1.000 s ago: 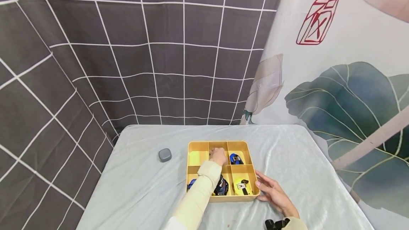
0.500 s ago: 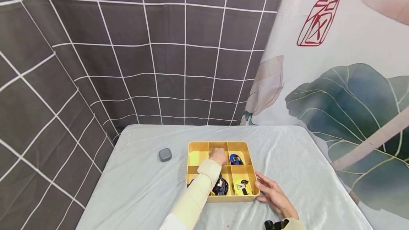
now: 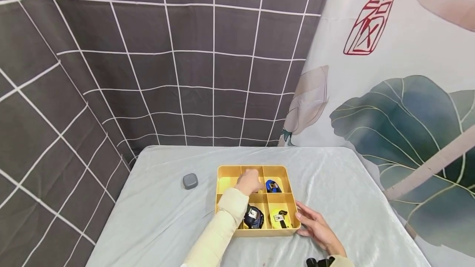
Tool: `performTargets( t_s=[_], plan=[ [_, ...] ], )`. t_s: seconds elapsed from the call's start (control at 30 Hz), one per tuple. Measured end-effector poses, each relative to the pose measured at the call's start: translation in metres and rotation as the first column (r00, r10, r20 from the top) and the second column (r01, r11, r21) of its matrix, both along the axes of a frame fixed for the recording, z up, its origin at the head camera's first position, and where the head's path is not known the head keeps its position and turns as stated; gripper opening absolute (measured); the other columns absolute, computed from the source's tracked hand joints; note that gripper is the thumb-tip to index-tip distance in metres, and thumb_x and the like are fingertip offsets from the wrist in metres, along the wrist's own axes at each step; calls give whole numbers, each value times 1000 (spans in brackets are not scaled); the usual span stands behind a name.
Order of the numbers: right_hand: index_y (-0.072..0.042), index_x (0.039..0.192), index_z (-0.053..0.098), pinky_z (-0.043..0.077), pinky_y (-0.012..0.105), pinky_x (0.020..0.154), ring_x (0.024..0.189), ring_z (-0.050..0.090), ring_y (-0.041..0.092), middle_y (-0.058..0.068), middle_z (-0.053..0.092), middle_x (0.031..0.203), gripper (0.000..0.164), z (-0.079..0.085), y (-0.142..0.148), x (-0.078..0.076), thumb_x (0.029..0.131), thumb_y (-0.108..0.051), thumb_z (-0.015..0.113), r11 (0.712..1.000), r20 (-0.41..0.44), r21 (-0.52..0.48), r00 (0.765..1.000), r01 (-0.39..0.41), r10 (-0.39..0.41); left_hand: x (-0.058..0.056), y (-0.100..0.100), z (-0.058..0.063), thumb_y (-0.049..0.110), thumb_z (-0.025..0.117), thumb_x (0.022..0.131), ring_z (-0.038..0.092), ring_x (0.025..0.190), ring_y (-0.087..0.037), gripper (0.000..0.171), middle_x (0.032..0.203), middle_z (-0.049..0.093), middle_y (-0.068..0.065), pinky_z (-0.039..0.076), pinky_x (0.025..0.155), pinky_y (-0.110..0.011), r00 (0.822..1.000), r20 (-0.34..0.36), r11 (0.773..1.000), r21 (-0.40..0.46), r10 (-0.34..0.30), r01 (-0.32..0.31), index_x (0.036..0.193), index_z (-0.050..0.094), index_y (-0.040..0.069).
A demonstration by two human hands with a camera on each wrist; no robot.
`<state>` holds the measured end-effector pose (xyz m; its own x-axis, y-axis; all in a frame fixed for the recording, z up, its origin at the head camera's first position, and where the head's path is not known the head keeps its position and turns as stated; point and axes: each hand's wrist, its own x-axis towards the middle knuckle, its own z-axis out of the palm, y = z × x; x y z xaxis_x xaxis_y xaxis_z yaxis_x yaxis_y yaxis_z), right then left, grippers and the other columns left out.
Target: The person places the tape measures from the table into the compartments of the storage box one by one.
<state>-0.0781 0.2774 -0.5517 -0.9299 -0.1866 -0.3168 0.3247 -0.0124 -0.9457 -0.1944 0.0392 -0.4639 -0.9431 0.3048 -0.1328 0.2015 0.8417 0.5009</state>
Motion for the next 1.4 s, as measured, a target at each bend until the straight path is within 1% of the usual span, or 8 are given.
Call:
performTargets(
  t_s=[0.1, 0.3, 0.5, 0.63, 0.77, 0.97, 1.2, 1.4],
  plan=[
    [-5, 145, 16, 50, 47, 80, 105, 58, 28, 32, 21, 143, 65, 1, -2, -1, 93, -24, 50, 1000, -2, 1, 1000, -3, 3, 4, -18, 9, 22, 69, 74, 50, 58, -15, 16, 72, 59, -3, 40, 48, -27, 1000, -4, 997, 71, 4, -4, 77, 60, 9],
    [-3, 145, 15, 49, 48, 81, 109, 55, 30, 34, 17, 144, 67, 2, -5, -2, 93, -24, 51, 999, 1, -21, 1000, -30, 30, 23, -67, 21, 29, 66, 78, 57, 80, -21, 36, 108, 63, -12, 48, 65, -34, 999, 1, 987, 156, 39, -39, 106, 63, 6],
    [-5, 145, 14, 49, 47, 81, 107, 57, 29, 32, 15, 145, 65, 3, -1, -1, 94, -20, 49, 999, 13, -41, 999, -34, 34, 39, -112, 20, 24, 66, 77, 56, 84, -24, 29, 97, 63, -12, 46, 70, -38, 984, -131, 975, 201, 119, -91, 100, 63, 5],
    [-6, 145, 13, 48, 47, 82, 105, 58, 30, 30, 16, 145, 63, 1, 2, -1, 94, -19, 48, 997, 9, -64, 999, -50, 51, 42, -134, 12, 19, 66, 78, 56, 86, -26, 28, 98, 62, -13, 47, 72, -40, 972, -135, 960, 230, 194, -160, 101, 64, 4],
    [-6, 144, 15, 48, 47, 82, 104, 58, 29, 28, 21, 145, 62, -1, 4, -1, 94, -19, 49, 997, 6, -67, 999, -46, 46, 35, -152, -5, 20, 66, 78, 55, 98, -32, 33, 106, 60, -14, 47, 78, -45, 948, -136, 944, 207, 287, -256, 108, 62, 5],
    [-6, 144, 18, 48, 48, 81, 102, 59, 31, 25, 31, 140, 61, -1, 4, -4, 93, -17, 50, 996, -13, -77, 999, -35, 34, 9, -178, -38, 21, 71, 74, 47, 105, -39, 57, 121, 51, -18, 44, 78, -52, 911, -148, 920, 148, 384, -364, 127, 52, 11],
    [-5, 143, 18, 48, 47, 81, 103, 59, 30, 28, 24, 144, 60, -1, 4, -3, 94, -17, 49, 997, -9, -72, 999, -38, 38, -6, -189, -62, 19, 73, 66, 33, 105, -46, 83, 131, 32, -25, 40, 78, -54, 922, -20, 920, 83, 387, -384, 140, 35, 20],
    [-2, 143, 17, 49, 47, 81, 102, 59, 29, 31, 17, 144, 60, 0, 3, -2, 94, -16, 48, 997, -15, -63, 999, -36, 35, -14, -185, -70, 19, 70, 68, 28, 107, -50, 79, 133, 18, -31, 41, 79, -54, 925, 62, 926, -5, 376, -376, 140, 37, 15]
  ],
)
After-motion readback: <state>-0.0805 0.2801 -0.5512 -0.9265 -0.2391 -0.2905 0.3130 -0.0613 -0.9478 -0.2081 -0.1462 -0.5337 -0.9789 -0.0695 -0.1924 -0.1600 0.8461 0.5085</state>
